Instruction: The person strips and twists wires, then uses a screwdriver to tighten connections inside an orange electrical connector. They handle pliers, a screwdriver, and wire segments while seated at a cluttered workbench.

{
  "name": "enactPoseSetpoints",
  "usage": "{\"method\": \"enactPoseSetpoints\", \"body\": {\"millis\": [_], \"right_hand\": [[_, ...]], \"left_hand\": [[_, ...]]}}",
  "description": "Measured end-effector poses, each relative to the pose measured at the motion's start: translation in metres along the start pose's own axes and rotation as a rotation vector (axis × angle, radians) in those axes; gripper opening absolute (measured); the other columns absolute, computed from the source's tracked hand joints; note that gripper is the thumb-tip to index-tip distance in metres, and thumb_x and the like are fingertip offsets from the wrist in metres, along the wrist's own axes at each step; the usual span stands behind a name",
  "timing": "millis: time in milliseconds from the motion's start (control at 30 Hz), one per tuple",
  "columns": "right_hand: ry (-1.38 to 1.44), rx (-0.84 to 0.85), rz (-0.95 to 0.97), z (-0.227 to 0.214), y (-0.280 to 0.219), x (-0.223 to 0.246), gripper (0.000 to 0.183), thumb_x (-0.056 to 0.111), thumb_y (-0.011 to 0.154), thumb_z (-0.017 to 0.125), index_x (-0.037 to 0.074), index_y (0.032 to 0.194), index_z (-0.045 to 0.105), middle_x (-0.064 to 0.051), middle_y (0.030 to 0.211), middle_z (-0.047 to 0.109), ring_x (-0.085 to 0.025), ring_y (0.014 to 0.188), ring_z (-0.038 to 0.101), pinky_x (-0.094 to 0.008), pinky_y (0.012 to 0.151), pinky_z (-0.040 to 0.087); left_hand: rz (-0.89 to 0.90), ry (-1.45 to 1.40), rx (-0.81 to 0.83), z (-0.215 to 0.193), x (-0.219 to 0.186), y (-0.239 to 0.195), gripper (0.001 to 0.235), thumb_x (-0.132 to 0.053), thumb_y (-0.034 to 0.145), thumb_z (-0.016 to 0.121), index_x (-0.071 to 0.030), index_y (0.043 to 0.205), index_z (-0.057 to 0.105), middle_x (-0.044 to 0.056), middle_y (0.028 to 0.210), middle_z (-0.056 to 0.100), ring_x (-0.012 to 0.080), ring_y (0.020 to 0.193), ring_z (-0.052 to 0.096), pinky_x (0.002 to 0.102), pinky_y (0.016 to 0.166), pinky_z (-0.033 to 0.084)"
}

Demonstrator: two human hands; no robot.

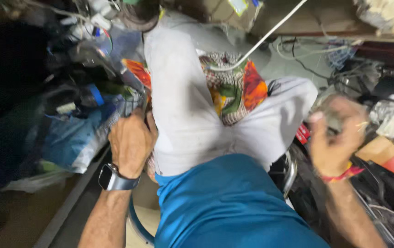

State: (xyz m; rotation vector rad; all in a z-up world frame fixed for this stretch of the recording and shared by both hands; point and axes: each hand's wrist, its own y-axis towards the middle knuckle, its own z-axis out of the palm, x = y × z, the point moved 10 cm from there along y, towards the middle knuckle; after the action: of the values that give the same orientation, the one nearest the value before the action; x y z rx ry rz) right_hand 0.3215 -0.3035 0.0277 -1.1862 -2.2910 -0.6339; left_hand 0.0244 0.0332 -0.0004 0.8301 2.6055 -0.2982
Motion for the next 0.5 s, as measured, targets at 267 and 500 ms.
{"method": "enactPoseSetpoints", "body": {"millis": [267, 500], "right_hand": [[-0.192, 0.254, -0.057, 0.046, 0.052, 0.039, 0.047, 0.028, 0.101, 0.076, -0.002, 0.134, 0.059, -0.018, 0.121, 0.062, -0.033, 0.111, 0.062, -0.04, 0.1, 0.049], [-0.271, 0.37, -0.236, 0.148, 0.145, 0.123, 0.048, 0.029, 0.1, 0.076, -0.001, 0.134, 0.059, -0.018, 0.121, 0.062, -0.033, 0.112, 0.062, -0.04, 0.1, 0.048]], "left_hand": [[-0.043, -0.006, 0.067, 0.02, 0.024, -0.013, 0.034, -0.025, 0.111, 0.057, 0.004, 0.094, 0.066, 0.029, 0.063, 0.061, 0.0502, 0.058, 0.062, 0.058, 0.053, 0.049], [-0.237, -0.111, 0.05, 0.022, 0.056, -0.026, 0.034, -0.02, 0.105, 0.061, 0.006, 0.126, 0.069, 0.027, 0.06, 0.061, 0.0433, 0.049, 0.061, 0.05, 0.047, 0.047]]}}
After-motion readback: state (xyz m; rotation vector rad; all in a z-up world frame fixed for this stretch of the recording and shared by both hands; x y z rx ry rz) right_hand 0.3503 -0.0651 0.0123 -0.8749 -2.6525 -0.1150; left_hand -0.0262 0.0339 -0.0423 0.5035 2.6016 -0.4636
